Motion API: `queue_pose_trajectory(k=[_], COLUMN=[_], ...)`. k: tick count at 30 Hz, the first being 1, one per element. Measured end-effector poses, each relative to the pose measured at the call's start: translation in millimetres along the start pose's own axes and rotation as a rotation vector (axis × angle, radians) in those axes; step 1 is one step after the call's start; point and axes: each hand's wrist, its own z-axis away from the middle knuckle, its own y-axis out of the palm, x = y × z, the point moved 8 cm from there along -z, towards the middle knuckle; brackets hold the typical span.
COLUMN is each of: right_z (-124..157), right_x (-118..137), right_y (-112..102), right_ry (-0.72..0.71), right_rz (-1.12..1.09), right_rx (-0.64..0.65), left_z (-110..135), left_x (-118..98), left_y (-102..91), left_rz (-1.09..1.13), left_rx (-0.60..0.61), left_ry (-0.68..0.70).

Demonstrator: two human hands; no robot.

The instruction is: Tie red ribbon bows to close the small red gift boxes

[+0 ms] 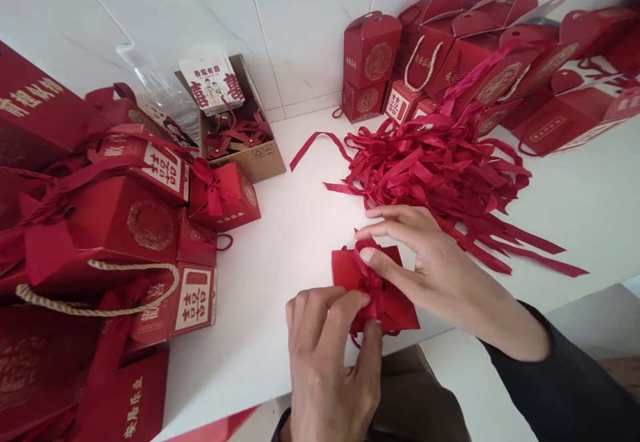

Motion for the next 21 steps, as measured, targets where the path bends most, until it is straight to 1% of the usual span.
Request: queue_pose_trajectory(k=[2,6,10,14,16,21], right_z=[-0.7,1.9,6.0,7.5,7.6,10.4], right_x=[-1.2,-3.2,-8.0,-7.2,-5.2,-0.6], right_y=[3.8,-0.2,-1.4,-1.7,-1.9,-0.6], right_ry=[0.001,-0.009,0.009,0.008,0.005,-0.004], right_rz=[-0.022,-0.058,-0.061,-0.063,-0.066,-0.080], right_rx=[0.041,0.013,0.014,0.017,0.020,0.058], left_z=[0.1,1.7,5.7,11.0,14.0,20.5], left_x=[0.4,3.2,6.6,3.4,0.7,-7.9], left_y=[-0.2,-0.4,-2.1,-8.4,-13.2,-24.8], left_rz=[-0.003,0.025,0.038,0.061,0.088,0.191], left_rx=[0.005,-0.006,-0.023,-0.044,-0.073,-0.189], left_ry=[0.010,-0.015,-0.086,-0.119,-0.141,-0.190])
